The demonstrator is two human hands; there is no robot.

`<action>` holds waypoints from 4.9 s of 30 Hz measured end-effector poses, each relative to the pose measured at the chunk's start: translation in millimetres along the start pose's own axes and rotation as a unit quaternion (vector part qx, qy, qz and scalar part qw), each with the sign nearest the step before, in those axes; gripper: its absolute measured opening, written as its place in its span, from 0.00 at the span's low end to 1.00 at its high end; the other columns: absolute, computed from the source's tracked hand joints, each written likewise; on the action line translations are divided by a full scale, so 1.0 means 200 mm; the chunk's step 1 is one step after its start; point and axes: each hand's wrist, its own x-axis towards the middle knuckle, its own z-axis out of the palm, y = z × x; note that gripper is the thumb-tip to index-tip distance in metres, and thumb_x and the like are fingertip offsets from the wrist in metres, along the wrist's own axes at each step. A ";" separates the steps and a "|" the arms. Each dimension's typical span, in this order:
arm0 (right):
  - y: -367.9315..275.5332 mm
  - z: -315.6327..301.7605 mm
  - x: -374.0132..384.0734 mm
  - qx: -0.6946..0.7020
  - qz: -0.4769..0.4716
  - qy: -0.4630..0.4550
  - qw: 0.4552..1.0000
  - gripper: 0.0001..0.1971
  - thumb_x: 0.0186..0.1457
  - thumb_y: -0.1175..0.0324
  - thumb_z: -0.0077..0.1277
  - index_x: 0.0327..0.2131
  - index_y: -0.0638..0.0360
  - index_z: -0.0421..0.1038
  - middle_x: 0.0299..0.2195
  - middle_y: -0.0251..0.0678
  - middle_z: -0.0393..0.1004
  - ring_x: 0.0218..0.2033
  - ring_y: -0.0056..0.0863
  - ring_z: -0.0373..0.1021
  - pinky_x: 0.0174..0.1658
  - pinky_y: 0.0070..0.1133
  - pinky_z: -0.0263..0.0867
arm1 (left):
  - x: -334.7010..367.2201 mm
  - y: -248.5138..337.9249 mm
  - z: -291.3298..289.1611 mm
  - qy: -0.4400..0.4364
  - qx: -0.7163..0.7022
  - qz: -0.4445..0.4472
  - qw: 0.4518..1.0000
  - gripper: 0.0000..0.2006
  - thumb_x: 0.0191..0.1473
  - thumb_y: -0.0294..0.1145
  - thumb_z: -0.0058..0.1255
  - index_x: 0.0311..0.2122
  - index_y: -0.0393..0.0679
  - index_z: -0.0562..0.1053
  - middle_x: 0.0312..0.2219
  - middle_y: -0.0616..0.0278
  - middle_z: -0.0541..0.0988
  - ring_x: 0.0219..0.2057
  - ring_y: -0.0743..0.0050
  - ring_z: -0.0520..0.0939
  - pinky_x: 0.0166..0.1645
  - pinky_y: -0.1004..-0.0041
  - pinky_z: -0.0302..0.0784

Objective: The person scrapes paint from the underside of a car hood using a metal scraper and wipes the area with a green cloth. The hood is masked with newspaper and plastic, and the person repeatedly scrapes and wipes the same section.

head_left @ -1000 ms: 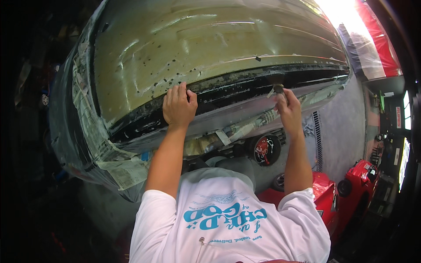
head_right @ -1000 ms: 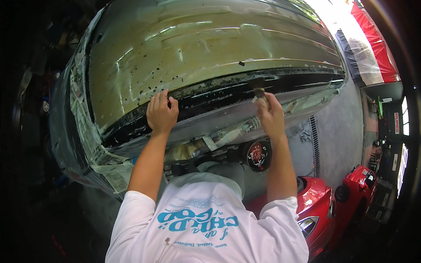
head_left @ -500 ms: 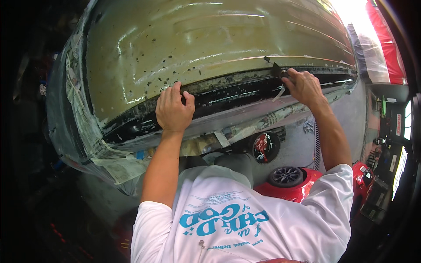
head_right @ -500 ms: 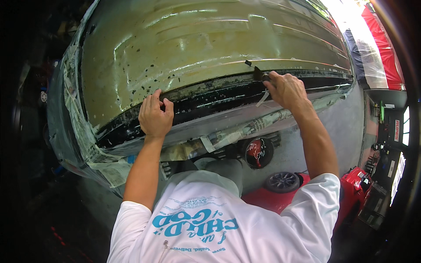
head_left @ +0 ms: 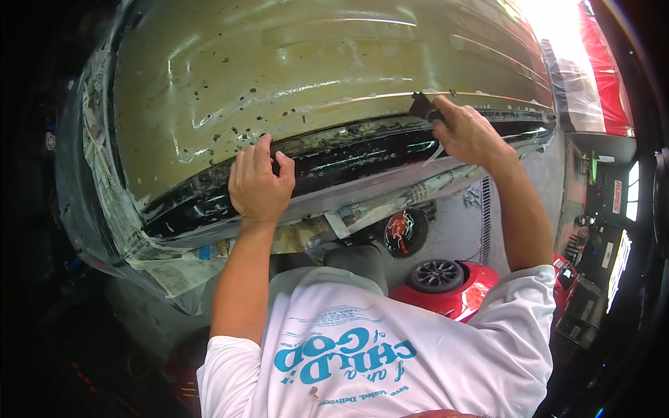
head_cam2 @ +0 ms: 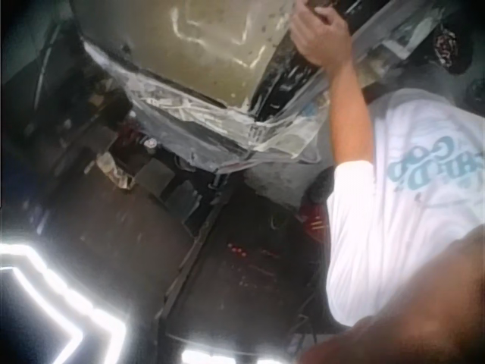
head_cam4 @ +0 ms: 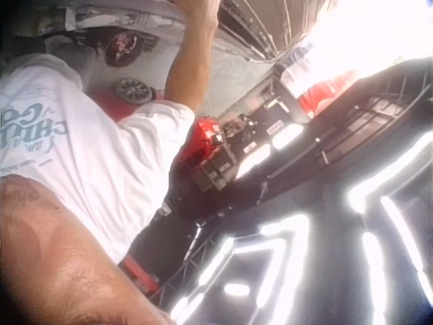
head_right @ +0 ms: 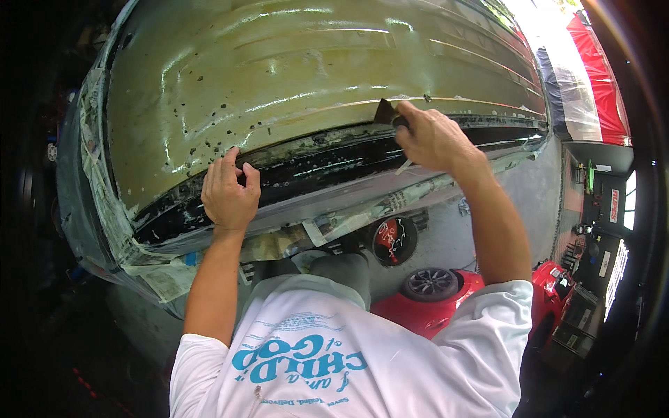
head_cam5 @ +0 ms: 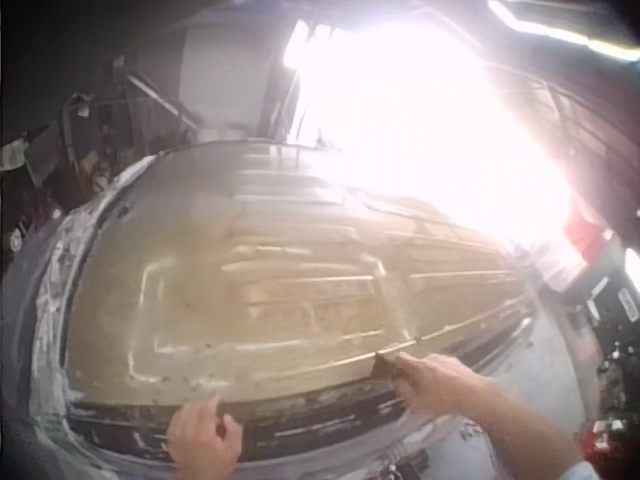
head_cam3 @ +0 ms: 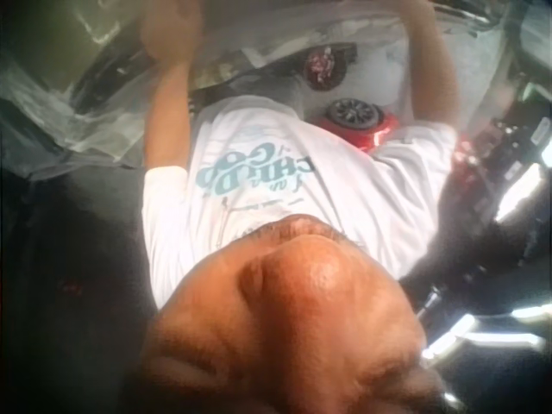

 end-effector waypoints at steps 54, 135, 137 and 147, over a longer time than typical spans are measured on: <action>0.34 1.79 -1.61 0.576 0.481 0.310 0.584 0.09 0.61 0.62 0.57 0.38 0.57 0.76 0.25 0.30 0.75 0.22 0.23 0.74 0.25 0.23 0.69 | -0.02 0.00 0.03 0.028 0.006 0.038 0.999 0.15 0.57 0.37 0.55 0.47 0.42 0.78 0.34 0.59 0.82 0.39 0.55 0.83 0.44 0.57 0.80; 0.15 0.84 -0.56 0.678 0.044 0.304 0.668 0.15 0.71 0.59 0.53 0.47 0.63 0.70 0.29 0.29 0.75 0.22 0.13 0.69 0.24 0.14 0.64 | -0.13 0.02 0.03 0.076 0.067 0.050 0.994 0.11 0.57 0.39 0.58 0.43 0.49 0.83 0.37 0.65 0.81 0.41 0.60 0.80 0.46 0.61 0.76; 0.15 0.90 -0.57 0.691 0.059 0.287 0.661 0.14 0.71 0.60 0.54 0.47 0.62 0.70 0.28 0.29 0.75 0.22 0.13 0.68 0.24 0.14 0.63 | -0.13 0.01 0.02 0.074 0.071 0.086 0.991 0.10 0.57 0.39 0.58 0.41 0.49 0.83 0.37 0.66 0.81 0.41 0.61 0.80 0.45 0.62 0.76; 0.05 0.92 -0.69 0.686 0.084 0.248 0.679 0.14 0.69 0.60 0.56 0.46 0.63 0.71 0.27 0.28 0.73 0.21 0.13 0.66 0.24 0.15 0.62 | -0.03 0.24 0.02 0.001 -0.044 0.209 0.977 0.20 0.60 0.42 0.56 0.54 0.46 0.79 0.45 0.61 0.84 0.51 0.58 0.81 0.59 0.57 0.72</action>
